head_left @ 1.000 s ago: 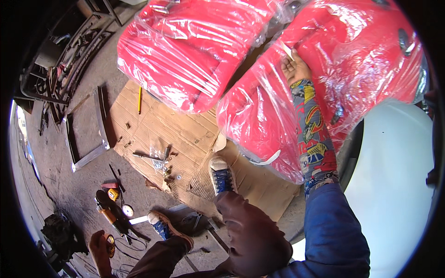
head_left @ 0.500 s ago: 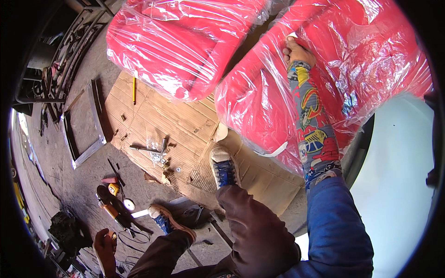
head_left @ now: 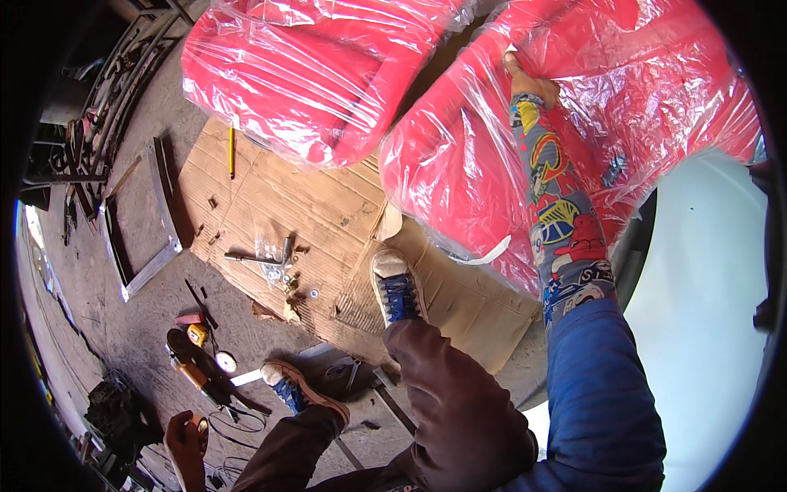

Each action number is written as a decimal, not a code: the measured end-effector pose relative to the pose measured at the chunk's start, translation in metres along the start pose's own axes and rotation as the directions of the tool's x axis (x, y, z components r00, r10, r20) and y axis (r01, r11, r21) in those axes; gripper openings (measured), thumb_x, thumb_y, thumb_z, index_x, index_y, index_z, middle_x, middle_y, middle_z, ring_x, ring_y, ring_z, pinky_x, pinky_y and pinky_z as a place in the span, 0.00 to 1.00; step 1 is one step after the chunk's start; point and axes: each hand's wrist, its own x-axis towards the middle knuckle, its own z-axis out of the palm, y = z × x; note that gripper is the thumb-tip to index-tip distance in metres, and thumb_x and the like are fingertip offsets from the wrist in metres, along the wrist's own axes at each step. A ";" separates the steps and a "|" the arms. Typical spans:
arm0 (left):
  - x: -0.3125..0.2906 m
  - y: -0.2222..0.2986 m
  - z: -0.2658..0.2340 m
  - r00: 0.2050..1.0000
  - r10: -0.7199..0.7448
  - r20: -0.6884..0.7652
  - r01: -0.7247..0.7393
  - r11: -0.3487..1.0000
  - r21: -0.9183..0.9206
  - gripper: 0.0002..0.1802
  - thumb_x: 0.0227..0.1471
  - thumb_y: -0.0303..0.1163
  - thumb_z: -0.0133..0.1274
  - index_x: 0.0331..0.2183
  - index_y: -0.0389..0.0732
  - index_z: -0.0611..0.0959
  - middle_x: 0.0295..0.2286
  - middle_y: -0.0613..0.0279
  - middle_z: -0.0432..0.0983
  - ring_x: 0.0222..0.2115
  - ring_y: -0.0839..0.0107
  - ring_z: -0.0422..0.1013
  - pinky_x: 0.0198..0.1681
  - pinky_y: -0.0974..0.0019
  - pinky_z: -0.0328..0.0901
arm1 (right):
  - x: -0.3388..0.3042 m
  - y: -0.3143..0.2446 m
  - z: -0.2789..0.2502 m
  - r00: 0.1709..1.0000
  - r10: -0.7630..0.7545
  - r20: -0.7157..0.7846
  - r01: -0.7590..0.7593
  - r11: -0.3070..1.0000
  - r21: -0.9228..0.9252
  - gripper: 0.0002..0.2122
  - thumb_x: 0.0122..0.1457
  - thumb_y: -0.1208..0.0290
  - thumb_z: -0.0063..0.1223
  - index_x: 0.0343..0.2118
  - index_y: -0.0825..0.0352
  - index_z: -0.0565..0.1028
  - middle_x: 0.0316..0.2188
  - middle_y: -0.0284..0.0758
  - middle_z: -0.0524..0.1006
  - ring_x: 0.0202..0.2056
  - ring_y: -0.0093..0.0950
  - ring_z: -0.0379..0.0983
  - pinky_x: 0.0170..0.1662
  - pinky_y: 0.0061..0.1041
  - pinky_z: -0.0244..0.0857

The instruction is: The person wraps red car seats in plastic and secures them with tape. They handle two seats, wrapping each individually and taping the plastic to ensure it stays in place.

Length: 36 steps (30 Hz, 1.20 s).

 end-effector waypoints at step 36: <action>-0.022 0.032 -0.012 0.999 -0.007 -0.039 0.000 0.984 -0.180 0.28 0.61 0.27 0.50 0.62 0.42 0.67 0.21 0.69 0.71 0.24 0.81 0.66 0.32 0.74 0.63 | -0.204 0.118 -0.111 0.628 -0.764 0.145 0.358 0.449 0.819 0.08 0.63 0.75 0.57 0.42 0.71 0.72 0.35 0.31 0.73 0.35 0.20 0.68 0.36 0.21 0.63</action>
